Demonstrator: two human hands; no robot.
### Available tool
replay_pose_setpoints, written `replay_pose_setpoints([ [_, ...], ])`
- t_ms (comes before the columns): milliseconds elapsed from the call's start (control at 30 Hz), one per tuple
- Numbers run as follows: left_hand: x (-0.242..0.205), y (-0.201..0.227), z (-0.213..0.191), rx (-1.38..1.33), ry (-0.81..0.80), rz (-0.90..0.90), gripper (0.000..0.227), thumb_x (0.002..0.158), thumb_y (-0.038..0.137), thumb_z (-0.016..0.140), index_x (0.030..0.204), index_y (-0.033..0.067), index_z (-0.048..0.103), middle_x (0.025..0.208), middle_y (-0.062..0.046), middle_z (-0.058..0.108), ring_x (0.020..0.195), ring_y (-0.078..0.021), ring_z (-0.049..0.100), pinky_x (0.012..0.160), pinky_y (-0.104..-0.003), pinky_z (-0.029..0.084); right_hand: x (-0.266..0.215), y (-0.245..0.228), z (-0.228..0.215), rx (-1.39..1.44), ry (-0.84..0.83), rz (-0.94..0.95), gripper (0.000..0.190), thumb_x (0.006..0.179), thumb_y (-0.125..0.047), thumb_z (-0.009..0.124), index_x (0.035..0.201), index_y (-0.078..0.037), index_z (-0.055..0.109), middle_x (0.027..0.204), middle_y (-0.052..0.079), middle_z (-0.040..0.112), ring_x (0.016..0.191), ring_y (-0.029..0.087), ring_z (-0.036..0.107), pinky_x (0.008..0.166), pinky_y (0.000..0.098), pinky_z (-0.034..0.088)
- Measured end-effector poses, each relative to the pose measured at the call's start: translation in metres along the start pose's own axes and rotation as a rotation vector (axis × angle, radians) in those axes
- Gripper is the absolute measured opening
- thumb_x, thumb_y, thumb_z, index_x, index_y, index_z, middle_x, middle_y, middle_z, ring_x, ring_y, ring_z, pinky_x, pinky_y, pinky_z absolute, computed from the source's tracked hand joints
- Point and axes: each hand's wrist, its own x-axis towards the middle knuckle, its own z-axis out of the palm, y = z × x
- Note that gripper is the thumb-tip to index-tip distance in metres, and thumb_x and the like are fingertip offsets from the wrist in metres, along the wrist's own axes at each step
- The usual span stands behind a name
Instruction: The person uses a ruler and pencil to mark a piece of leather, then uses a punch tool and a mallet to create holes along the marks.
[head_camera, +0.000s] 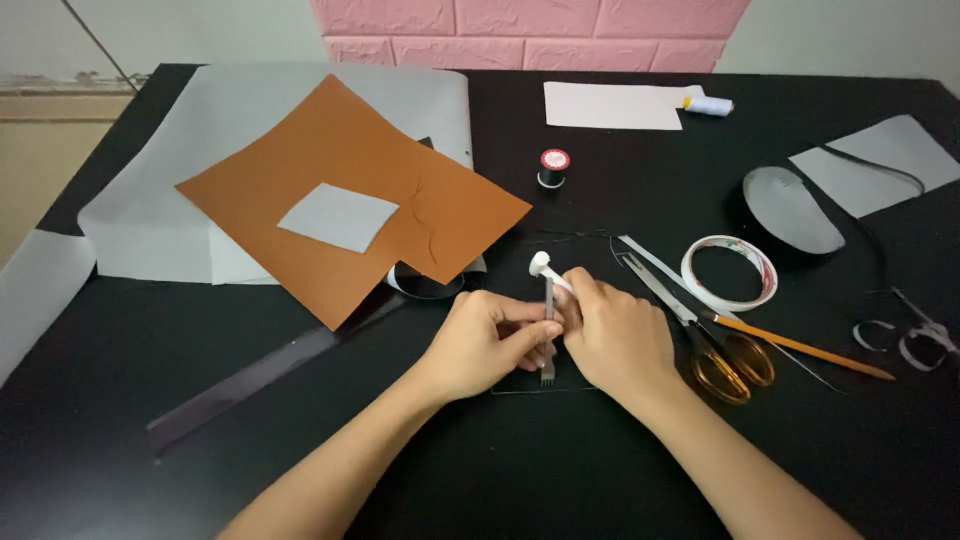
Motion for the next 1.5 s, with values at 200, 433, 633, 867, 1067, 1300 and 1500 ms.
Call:
replay_pose_setpoints([
  [200,0.000,0.002,0.001,-0.032,0.005,-0.014,0.021,0.093,0.001,0.069,0.111,-0.0077,0.074,0.073,-0.023,0.075,0.061,-0.0217,0.075,0.057,-0.031,0.067,0.001,0.001,0.003,-0.019,-0.004,0.002,0.019,0.099,-0.034,0.045,0.109,-0.023,0.056,0.091,0.014,0.074,0.079,0.046,0.074,0.076,0.0580,0.058],
  [433,0.000,-0.004,-0.001,-0.026,0.011,-0.018,0.018,0.094,0.003,0.068,0.108,-0.0070,0.075,0.071,-0.022,0.075,0.060,-0.0231,0.075,0.056,-0.032,0.066,-0.002,-0.001,0.001,-0.015,0.017,-0.003,0.019,0.099,-0.030,0.045,0.111,-0.023,0.058,0.090,0.014,0.074,0.079,0.045,0.074,0.074,0.0563,0.058],
  [633,0.000,-0.002,-0.003,-0.041,-0.006,-0.051,0.022,0.093,0.001,0.068,0.112,-0.0103,0.073,0.074,-0.025,0.075,0.062,-0.0233,0.076,0.057,-0.033,0.067,-0.001,0.001,0.001,0.016,0.020,-0.011,0.019,0.098,-0.030,0.046,0.110,-0.022,0.059,0.087,0.014,0.074,0.077,0.045,0.074,0.071,0.0565,0.059],
  [867,-0.001,0.004,0.000,-0.015,0.003,-0.013,0.017,0.093,0.001,0.069,0.107,-0.0074,0.075,0.071,-0.022,0.075,0.061,-0.0232,0.076,0.056,-0.032,0.067,-0.001,-0.001,-0.002,0.021,0.009,-0.009,0.020,0.099,-0.031,0.046,0.111,-0.021,0.059,0.088,0.014,0.074,0.077,0.045,0.074,0.071,0.0560,0.059],
  [1067,0.001,-0.008,-0.001,-0.046,-0.008,-0.013,0.014,0.093,0.001,0.070,0.102,-0.0067,0.076,0.070,-0.022,0.075,0.062,-0.0216,0.075,0.056,-0.032,0.067,-0.001,-0.001,-0.003,0.031,0.007,-0.008,0.020,0.100,-0.032,0.046,0.108,-0.020,0.059,0.086,0.014,0.074,0.075,0.044,0.074,0.069,0.0561,0.059],
  [1300,-0.004,0.005,0.001,0.137,-0.034,0.141,0.012,0.092,0.005,0.072,0.101,-0.0001,0.078,0.064,-0.014,0.074,0.057,-0.0207,0.075,0.051,-0.030,0.064,0.001,0.001,-0.003,0.029,-0.071,0.023,0.021,0.097,-0.033,0.048,0.111,-0.021,0.058,0.091,0.012,0.074,0.080,0.044,0.074,0.073,0.0554,0.059],
  [1500,-0.016,0.026,-0.002,0.459,-0.097,0.317,0.016,0.096,0.016,0.067,0.084,0.0073,0.074,0.063,-0.016,0.072,0.057,-0.0364,0.071,0.052,-0.036,0.056,0.001,0.005,-0.005,0.004,-0.153,-0.005,0.027,0.094,-0.035,0.052,0.118,-0.024,0.052,0.101,0.012,0.073,0.090,0.048,0.073,0.085,0.0580,0.058],
])
